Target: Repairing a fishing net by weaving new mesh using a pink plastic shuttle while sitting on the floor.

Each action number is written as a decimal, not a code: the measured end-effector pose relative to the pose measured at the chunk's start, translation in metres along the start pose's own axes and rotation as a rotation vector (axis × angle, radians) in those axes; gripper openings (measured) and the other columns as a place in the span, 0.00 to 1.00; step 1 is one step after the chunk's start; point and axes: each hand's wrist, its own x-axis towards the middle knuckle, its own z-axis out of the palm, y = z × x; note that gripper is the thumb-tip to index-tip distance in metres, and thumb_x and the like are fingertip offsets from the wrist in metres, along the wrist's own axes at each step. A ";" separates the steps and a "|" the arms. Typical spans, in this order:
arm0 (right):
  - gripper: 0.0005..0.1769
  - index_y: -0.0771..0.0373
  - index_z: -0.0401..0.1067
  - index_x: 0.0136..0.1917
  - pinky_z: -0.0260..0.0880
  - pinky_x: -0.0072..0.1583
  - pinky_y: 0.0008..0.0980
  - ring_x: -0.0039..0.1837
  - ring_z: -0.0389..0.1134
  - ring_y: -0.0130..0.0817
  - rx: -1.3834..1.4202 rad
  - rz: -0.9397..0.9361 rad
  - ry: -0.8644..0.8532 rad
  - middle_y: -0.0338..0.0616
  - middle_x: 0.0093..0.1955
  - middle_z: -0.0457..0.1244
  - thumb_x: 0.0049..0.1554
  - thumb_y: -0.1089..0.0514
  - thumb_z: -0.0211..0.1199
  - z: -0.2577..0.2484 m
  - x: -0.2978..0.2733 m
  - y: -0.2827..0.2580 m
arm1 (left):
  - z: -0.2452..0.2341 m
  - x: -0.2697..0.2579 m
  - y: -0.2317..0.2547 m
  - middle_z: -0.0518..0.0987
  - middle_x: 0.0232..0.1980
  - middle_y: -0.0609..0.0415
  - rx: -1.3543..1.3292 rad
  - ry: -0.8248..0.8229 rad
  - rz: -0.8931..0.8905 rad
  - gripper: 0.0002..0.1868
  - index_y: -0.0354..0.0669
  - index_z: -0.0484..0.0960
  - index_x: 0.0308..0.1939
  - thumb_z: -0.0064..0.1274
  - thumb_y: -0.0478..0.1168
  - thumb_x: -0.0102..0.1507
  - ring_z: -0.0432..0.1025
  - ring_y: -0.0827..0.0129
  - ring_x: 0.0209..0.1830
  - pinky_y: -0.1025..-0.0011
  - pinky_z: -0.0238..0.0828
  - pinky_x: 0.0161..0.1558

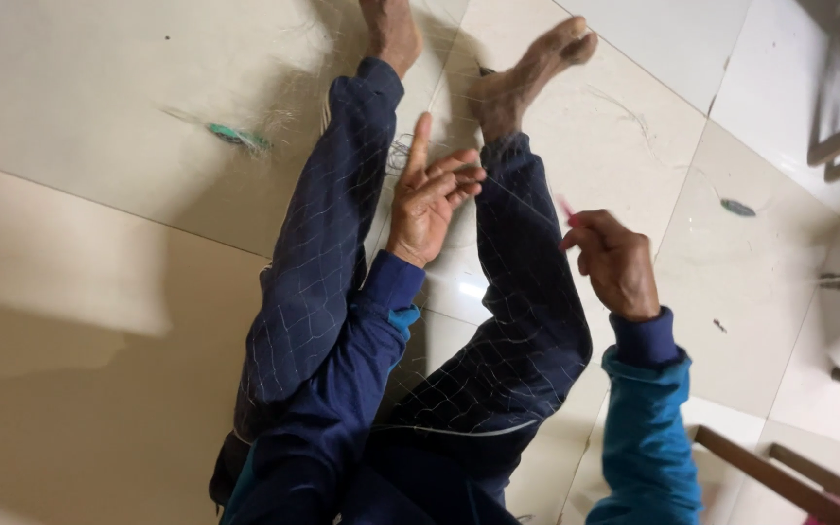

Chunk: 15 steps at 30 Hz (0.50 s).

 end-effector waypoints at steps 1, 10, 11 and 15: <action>0.03 0.68 0.71 0.43 0.57 0.25 0.25 0.23 0.58 0.28 0.002 0.009 0.013 0.45 0.23 0.59 0.56 0.68 0.56 -0.005 -0.003 0.004 | 0.001 -0.001 -0.001 0.74 0.54 0.40 0.001 -0.006 -0.014 0.40 0.59 0.43 0.71 0.44 0.29 0.60 0.73 0.53 0.49 0.64 0.74 0.49; 0.09 0.68 0.72 0.44 0.53 0.25 0.19 0.23 0.53 0.21 0.039 0.109 -0.292 0.43 0.23 0.59 0.57 0.65 0.50 -0.035 -0.011 0.025 | 0.010 -0.002 -0.008 0.76 0.51 0.43 0.040 0.018 0.019 0.39 0.58 0.48 0.70 0.46 0.27 0.60 0.73 0.56 0.49 0.58 0.74 0.52; 0.07 0.66 0.72 0.44 0.57 0.28 0.25 0.24 0.56 0.27 -0.082 0.071 -0.246 0.45 0.24 0.61 0.57 0.65 0.53 -0.033 -0.010 0.029 | 0.009 -0.002 -0.009 0.76 0.49 0.44 0.051 0.037 0.034 0.38 0.57 0.49 0.70 0.46 0.27 0.60 0.73 0.56 0.48 0.59 0.74 0.52; 0.06 0.61 0.74 0.45 0.63 0.31 0.34 0.26 0.64 0.43 -0.511 -0.108 -0.239 0.48 0.23 0.63 0.55 0.61 0.57 -0.022 -0.013 0.014 | 0.002 0.000 -0.008 0.77 0.48 0.45 0.079 0.044 0.038 0.36 0.57 0.50 0.69 0.42 0.26 0.61 0.73 0.59 0.47 0.59 0.73 0.54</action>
